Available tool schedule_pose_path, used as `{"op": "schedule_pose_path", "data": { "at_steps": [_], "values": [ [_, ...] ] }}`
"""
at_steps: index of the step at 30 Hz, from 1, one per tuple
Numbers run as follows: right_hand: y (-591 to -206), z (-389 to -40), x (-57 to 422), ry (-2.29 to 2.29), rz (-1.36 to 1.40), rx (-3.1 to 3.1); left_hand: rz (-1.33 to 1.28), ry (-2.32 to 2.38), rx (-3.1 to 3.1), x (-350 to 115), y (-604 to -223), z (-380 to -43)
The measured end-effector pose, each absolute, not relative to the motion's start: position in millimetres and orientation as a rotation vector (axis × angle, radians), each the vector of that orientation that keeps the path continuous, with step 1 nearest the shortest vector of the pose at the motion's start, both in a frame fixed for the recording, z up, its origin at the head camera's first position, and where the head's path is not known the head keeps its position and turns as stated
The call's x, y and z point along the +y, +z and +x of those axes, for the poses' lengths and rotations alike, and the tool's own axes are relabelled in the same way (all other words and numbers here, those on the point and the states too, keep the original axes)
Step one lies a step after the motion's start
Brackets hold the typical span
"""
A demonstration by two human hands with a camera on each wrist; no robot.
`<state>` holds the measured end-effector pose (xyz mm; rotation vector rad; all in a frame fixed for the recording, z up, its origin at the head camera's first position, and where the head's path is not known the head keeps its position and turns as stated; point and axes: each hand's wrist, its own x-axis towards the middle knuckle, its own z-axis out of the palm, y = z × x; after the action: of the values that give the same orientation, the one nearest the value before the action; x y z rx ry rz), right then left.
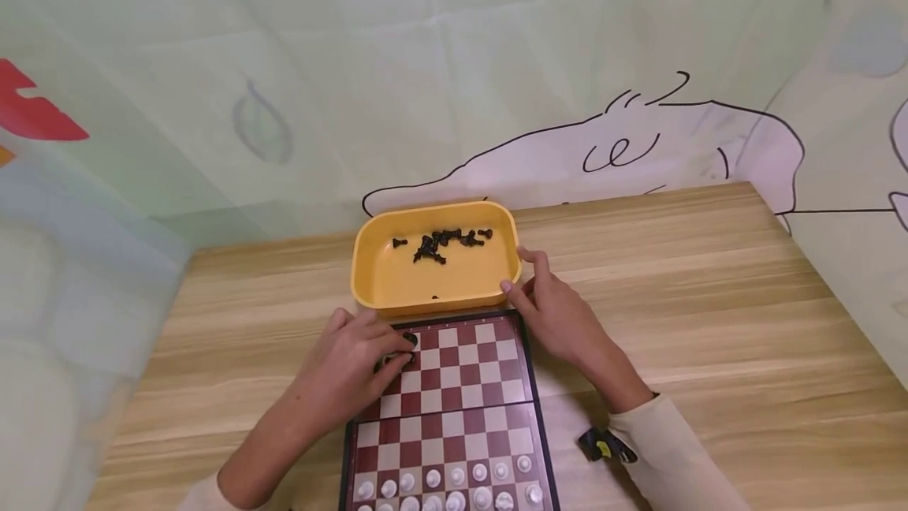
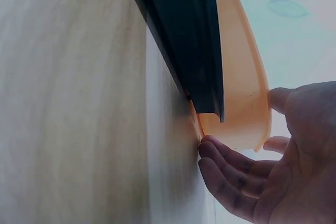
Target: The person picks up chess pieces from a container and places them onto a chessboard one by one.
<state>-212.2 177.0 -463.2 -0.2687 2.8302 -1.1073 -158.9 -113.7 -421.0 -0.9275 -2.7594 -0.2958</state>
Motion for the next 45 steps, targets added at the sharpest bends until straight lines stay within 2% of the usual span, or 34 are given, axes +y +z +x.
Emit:
{"op": "schedule_pose_path", "data": {
  "at_steps": [45],
  "values": [
    [-466,-213,179,-1.093,-0.269,2.840,-0.951,-0.297,-2.784,-113,-433,-160]
  ]
}}
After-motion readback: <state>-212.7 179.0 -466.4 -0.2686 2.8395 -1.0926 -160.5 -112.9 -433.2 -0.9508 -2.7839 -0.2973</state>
